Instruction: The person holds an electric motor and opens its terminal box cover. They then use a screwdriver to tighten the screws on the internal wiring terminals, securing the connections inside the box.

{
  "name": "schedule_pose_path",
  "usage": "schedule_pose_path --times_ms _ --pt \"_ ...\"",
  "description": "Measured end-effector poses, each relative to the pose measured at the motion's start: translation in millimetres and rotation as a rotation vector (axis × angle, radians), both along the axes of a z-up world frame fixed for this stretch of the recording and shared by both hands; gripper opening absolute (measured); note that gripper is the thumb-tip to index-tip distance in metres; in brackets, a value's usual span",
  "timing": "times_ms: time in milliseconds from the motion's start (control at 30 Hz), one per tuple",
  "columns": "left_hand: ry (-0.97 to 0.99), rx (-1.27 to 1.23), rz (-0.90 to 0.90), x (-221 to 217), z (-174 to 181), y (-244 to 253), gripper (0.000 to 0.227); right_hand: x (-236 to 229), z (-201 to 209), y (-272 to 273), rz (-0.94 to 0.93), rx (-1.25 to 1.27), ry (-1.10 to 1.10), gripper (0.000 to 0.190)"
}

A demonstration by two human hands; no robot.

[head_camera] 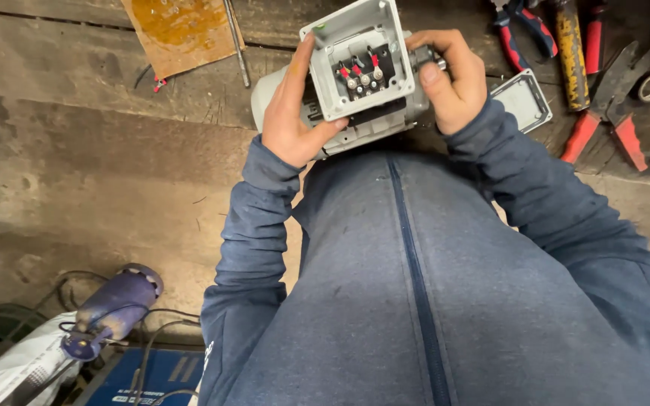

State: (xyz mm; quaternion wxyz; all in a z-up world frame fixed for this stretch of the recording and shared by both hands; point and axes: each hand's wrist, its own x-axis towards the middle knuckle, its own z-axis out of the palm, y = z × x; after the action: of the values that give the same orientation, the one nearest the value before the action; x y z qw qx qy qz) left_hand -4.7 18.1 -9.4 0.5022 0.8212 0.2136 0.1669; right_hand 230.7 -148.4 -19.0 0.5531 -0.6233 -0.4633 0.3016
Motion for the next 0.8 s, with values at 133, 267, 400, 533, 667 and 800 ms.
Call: schedule_pose_path --times_ms 133,267,400,533,667,800 --pt "-0.219 -0.280 -0.024 -10 -8 0 0.097 -8 11 -8 0.007 0.098 -0.285 0.040" --pt "-0.345 -0.518 -0.050 -11 -21 12 0.082 -15 14 -8 0.210 0.240 -0.445 0.037" --pt "-0.446 -0.807 -0.110 3 -24 27 0.068 -23 24 -8 0.330 0.165 -0.686 0.037" --pt "-0.564 -1.042 -0.105 30 -26 40 0.062 -29 42 1 0.392 0.261 -0.904 0.031" --pt "-0.549 -1.101 -0.073 49 -40 47 0.055 -32 54 7 0.423 0.287 -0.953 0.029" --pt "-0.431 -1.124 -0.074 57 -53 48 0.040 -30 44 3 0.430 0.250 -0.911 0.024"
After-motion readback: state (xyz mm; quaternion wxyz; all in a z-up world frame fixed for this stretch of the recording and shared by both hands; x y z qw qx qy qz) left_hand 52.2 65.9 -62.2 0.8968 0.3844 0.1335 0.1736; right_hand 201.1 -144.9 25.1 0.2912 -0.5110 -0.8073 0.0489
